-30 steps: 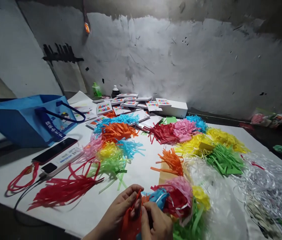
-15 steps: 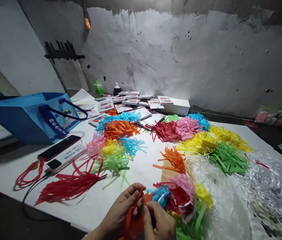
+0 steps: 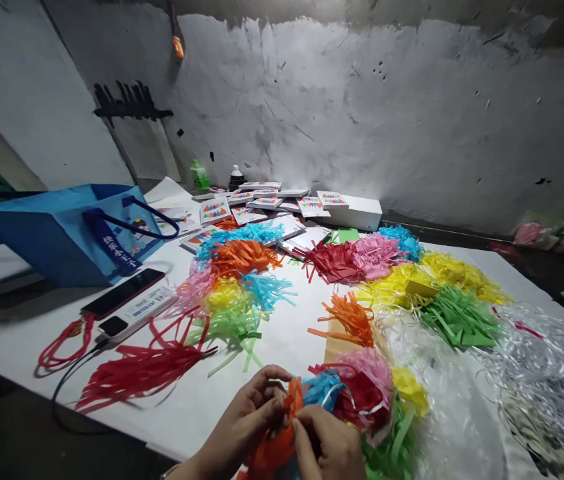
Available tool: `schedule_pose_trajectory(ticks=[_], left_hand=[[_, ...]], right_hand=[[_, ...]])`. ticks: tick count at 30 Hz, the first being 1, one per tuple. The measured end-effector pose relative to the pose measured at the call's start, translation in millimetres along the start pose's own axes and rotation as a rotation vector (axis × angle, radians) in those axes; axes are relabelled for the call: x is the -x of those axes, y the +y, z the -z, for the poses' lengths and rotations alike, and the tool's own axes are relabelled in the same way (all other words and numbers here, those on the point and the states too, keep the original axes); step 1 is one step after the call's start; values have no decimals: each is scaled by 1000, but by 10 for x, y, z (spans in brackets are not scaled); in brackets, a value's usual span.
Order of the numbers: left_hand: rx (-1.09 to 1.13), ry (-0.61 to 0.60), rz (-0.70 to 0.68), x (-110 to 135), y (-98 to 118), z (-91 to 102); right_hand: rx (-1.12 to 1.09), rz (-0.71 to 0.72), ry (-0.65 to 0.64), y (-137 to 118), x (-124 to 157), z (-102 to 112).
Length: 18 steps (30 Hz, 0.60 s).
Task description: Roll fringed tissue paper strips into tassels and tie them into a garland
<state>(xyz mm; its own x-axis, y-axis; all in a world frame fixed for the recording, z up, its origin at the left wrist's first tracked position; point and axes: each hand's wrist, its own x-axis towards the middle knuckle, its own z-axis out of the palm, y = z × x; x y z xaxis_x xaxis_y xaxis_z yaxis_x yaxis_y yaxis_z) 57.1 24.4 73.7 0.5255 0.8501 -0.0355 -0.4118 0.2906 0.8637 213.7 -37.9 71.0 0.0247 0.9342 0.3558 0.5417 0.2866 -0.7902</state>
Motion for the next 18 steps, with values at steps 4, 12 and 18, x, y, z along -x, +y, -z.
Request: schedule_pose_trajectory(ticks=[4, 12, 18], left_hand=[[56, -21, 47, 26, -55, 3], [-343, -57, -150, 56, 108, 50], [-477, 9, -291, 45, 136, 76]], right_hand=[[-272, -259, -30, -19, -30, -42], [-673, -480, -213, -13, -60, -60], [-430, -354, -106, 10, -42, -122]])
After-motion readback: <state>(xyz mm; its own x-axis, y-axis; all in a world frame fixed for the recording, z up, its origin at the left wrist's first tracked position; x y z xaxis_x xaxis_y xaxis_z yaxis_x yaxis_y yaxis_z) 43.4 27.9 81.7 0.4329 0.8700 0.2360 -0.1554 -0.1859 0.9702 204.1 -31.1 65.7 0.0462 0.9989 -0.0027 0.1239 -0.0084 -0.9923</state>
